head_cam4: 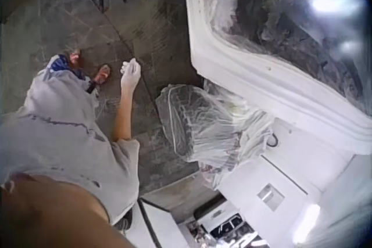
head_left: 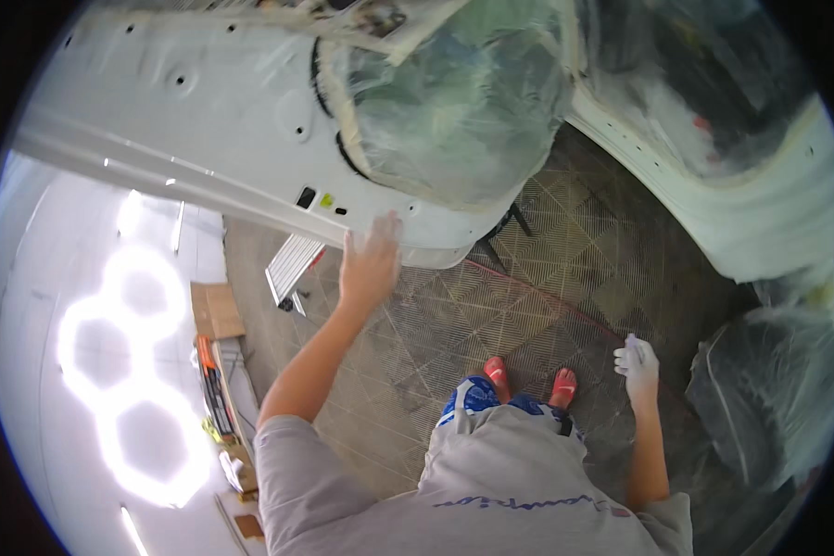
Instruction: The person sands the edges and frame of a car door using a sanding pad, then wipes down a plastic stool with a cloth.
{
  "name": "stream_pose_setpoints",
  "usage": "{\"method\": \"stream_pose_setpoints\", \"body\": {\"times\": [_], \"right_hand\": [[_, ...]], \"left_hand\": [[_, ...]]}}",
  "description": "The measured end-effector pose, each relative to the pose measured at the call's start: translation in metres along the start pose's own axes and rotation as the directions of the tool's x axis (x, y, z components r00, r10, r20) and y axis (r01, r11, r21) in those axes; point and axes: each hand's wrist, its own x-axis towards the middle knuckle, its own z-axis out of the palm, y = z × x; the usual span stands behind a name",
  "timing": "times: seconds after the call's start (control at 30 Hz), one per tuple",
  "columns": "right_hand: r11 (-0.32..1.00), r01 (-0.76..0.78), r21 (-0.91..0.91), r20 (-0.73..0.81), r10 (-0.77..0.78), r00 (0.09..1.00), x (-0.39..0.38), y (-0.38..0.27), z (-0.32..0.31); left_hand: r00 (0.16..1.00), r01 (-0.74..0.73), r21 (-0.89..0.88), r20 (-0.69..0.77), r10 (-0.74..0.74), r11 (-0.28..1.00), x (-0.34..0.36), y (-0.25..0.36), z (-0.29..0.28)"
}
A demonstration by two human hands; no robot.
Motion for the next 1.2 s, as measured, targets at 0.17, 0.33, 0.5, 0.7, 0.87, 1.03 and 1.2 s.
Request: {"method": "stream_pose_setpoints", "body": {"times": [0.17,0.33,0.5,0.7,0.87,1.03,1.2], "right_hand": [[0.999,0.006,0.043,-0.242,0.004,0.97,-0.046,0.02,-0.019],[0.997,0.071,0.018,-0.278,-0.063,0.958,-0.075,0.025,0.047],[0.992,0.123,-0.001,-0.305,-0.117,0.945,-0.092,0.04,0.146],[0.951,0.213,0.225,-0.247,-0.155,0.956,-0.085,0.094,0.261],[0.986,0.064,0.151,-0.264,-0.022,0.964,-0.124,0.114,0.275],[0.997,0.073,0.027,-0.485,-0.051,0.873,-0.15,0.148,0.236],[0.995,-0.104,-0.002,-0.359,0.096,0.929,-0.135,0.115,0.211]], "left_hand": [[0.975,-0.105,-0.129,0.183,0.128,0.986,0.013,0.088,0.055],[0.912,-0.305,-0.234,0.206,0.353,0.923,-0.004,0.078,0.087],[0.952,-0.307,0.034,0.0,0.307,0.951,0.019,-0.018,0.003],[0.742,-0.608,0.371,-0.047,0.668,0.702,0.041,-0.026,0.022],[0.586,-0.763,0.395,0.09,0.806,0.511,0.065,0.061,0.134],[0.377,-0.925,0.225,0.422,0.825,0.307,0.066,0.148,0.222],[0.615,-0.675,-0.462,0.078,0.784,0.575,0.029,0.116,0.212]]}}
